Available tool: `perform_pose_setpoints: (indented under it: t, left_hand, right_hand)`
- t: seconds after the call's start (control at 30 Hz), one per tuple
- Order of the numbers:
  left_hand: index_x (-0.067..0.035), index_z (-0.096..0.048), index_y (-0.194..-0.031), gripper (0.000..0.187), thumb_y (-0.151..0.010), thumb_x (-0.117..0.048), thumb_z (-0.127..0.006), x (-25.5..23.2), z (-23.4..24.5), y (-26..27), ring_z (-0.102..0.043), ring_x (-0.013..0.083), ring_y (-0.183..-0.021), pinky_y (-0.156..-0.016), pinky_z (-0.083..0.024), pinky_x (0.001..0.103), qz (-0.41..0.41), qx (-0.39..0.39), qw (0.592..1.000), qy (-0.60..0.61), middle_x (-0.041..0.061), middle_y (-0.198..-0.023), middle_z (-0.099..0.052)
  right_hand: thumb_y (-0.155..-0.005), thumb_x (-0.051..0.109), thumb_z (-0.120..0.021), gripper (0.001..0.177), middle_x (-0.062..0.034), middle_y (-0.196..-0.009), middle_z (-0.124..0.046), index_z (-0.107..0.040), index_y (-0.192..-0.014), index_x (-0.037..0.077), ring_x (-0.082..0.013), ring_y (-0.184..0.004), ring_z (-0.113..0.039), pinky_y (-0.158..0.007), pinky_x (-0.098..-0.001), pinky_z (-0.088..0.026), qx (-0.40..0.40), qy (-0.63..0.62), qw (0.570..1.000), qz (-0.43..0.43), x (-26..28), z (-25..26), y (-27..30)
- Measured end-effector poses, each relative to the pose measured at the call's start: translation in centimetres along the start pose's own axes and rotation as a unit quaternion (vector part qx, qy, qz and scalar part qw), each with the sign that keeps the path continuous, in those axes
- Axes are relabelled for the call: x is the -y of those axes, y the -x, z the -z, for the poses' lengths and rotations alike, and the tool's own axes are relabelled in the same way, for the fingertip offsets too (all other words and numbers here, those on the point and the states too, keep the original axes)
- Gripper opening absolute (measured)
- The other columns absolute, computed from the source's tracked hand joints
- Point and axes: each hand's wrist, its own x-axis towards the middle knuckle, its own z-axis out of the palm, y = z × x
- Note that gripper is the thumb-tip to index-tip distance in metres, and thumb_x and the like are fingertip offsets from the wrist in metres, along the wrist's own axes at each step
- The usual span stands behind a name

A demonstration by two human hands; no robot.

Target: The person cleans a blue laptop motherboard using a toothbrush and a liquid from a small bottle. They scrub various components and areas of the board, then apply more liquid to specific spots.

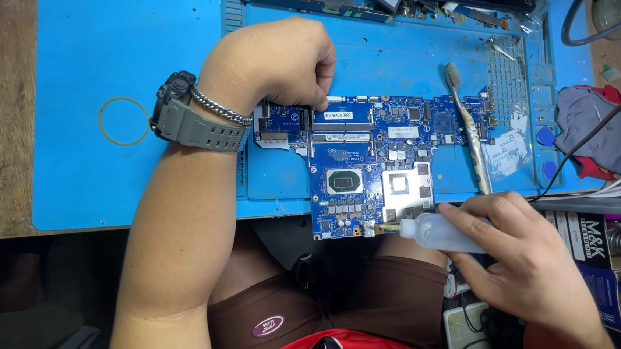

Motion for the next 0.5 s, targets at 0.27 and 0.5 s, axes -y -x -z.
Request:
perform_pose_setpoints:
  t: [0.27, 0.5]
  left_hand:
    - [-0.019, -0.075, -0.087, 0.009, -0.09, -0.025, -0.082, 0.1, -0.2, -0.1, -0.065, 0.018, -0.075, -0.059, -0.052, 0.034, 0.0, -0.006, 1.0, -0.002, 0.001, -0.085, -0.072]
    - [-0.017, -0.074, -0.083, 0.01, -0.089, -0.019, -0.081, 0.6, -0.6, -0.5, -0.066, 0.018, -0.075, -0.056, -0.052, 0.035, -0.025, -0.022, 0.999, 0.002, 0.002, -0.082, -0.073]
  right_hand:
    - [-0.083, 0.01, -0.072, 0.048, -0.0128, -0.116, -0.066, -0.066, -0.131, 0.004, -0.0311, -0.097, -0.06, -0.083, -0.0435, -0.053, -0.013, -0.01, 1.0, 0.009, 1.0, 0.4, -1.0]
    - [-0.086, 0.01, -0.07, 0.047, -0.013, -0.116, -0.065, -0.065, -0.132, 0.007, -0.0316, -0.097, -0.061, -0.078, -0.043, -0.053, -0.011, -0.012, 0.999, 0.047, 1.8, 0.3, -2.0]
